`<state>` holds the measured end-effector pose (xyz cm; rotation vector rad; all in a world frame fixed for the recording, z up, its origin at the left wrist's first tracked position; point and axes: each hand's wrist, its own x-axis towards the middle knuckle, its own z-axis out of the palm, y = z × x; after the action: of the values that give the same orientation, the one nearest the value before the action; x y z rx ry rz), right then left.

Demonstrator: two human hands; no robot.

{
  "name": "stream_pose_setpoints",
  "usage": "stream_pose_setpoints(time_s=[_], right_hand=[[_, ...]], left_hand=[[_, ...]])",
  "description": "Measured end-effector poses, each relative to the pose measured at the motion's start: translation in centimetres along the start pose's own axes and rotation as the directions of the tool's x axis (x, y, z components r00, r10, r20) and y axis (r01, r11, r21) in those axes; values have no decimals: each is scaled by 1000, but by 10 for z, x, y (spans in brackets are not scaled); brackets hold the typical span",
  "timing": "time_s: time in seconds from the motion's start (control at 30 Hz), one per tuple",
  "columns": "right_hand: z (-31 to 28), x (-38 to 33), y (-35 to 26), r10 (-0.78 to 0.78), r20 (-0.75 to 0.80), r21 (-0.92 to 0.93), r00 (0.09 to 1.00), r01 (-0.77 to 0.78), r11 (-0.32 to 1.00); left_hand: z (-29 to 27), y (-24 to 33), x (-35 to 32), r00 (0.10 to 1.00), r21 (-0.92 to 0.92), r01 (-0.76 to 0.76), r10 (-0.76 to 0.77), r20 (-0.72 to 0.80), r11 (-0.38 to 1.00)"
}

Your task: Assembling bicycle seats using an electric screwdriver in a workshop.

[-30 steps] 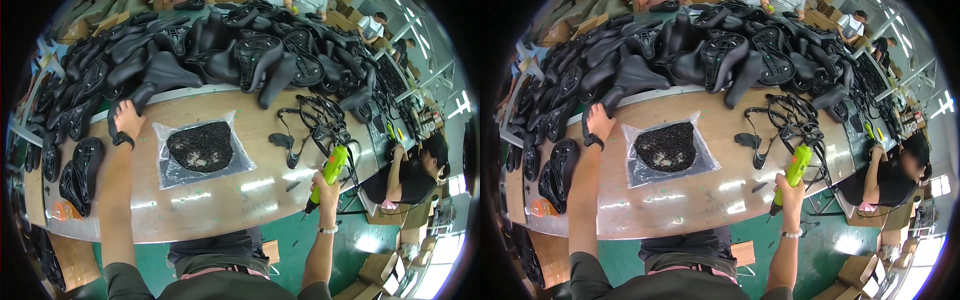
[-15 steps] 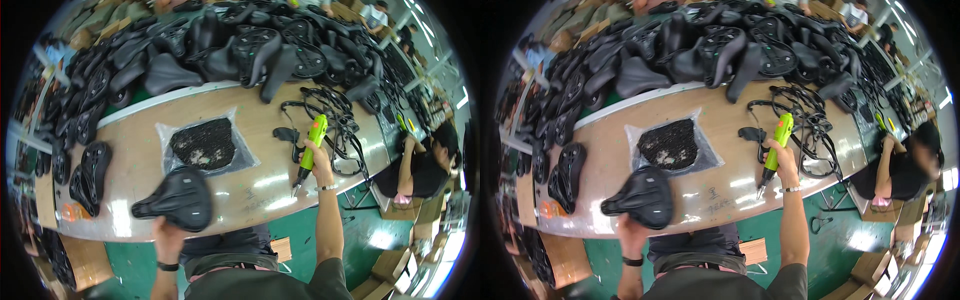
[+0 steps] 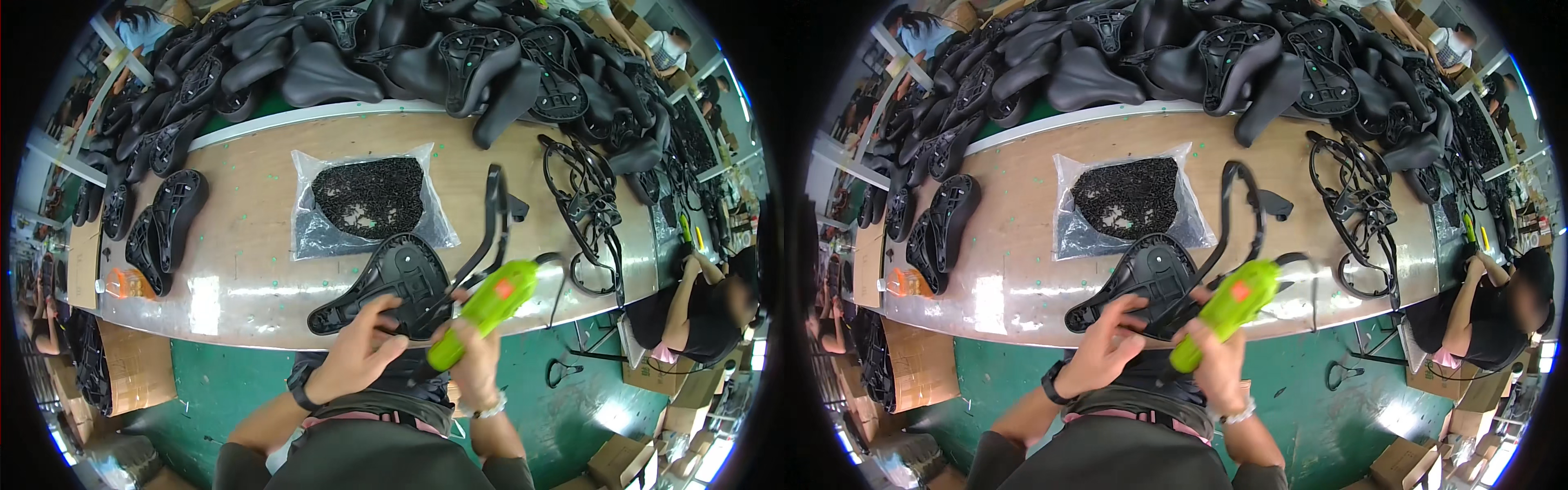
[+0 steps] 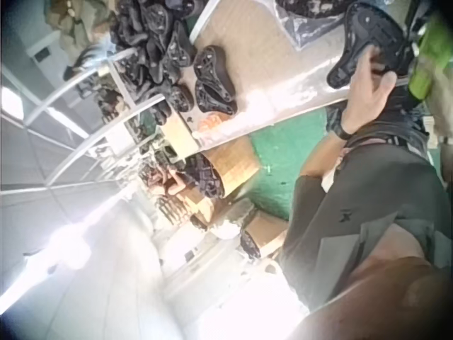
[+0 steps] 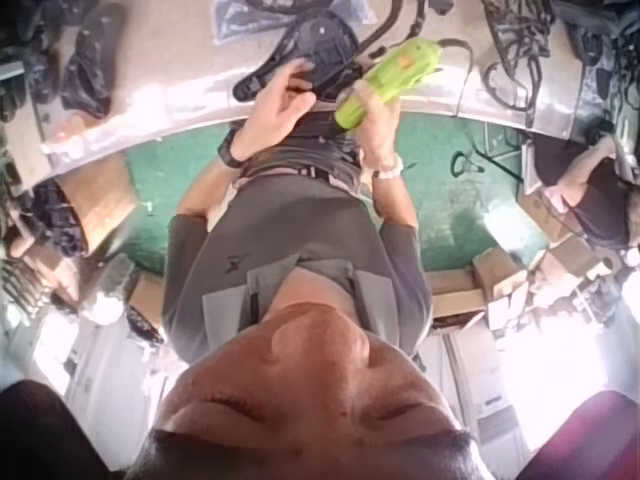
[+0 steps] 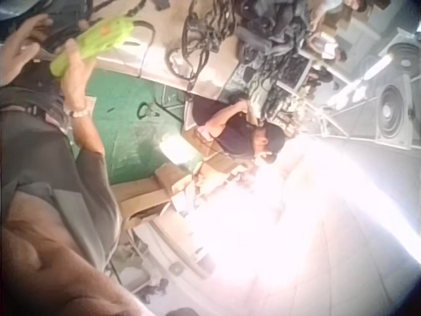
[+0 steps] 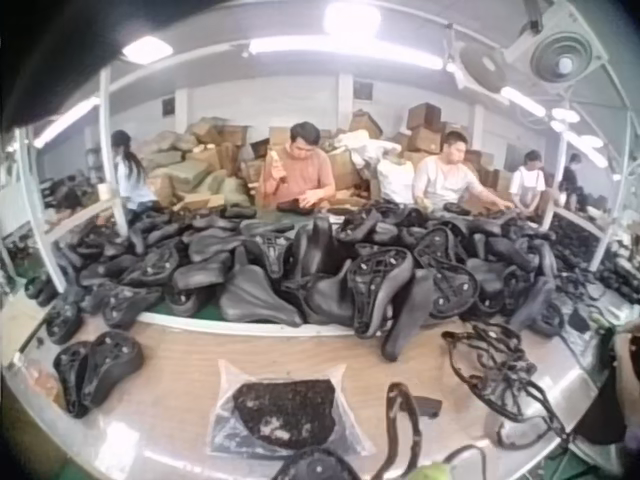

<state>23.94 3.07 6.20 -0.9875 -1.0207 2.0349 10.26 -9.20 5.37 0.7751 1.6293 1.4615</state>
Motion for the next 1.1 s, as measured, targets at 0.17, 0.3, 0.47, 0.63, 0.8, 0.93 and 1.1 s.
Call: stream_pose_setpoints(time_s=[0.17,0.3,0.47,0.63,0.8,0.93,1.1], right_hand=[[5,-29,15,167,126,-174,978,-144,974],[-18,-20,-11,94,80,-355,992,-60,933],[-51,33,-13,-13,-42,-390,999,-5,921],[-57,68,-2,38,-33,-526,999,-50,849],[-58,57,-2,39,26,-527,999,-20,849],[-60,58,13,82,96,-690,992,6,723],[-51,56,16,60,73,-717,996,11,697]], left_hand=[[3,-11,10,988,337,-149,128,85,930],[-50,-11,19,930,-28,341,-333,158,939],[-88,-20,15,893,-1,385,-373,251,923],[-94,-21,21,859,-86,437,-387,335,895],[-100,-19,14,866,61,401,-400,299,914],[-100,-25,4,914,200,334,-369,171,921],[-101,7,3,954,815,141,-298,41,563]])
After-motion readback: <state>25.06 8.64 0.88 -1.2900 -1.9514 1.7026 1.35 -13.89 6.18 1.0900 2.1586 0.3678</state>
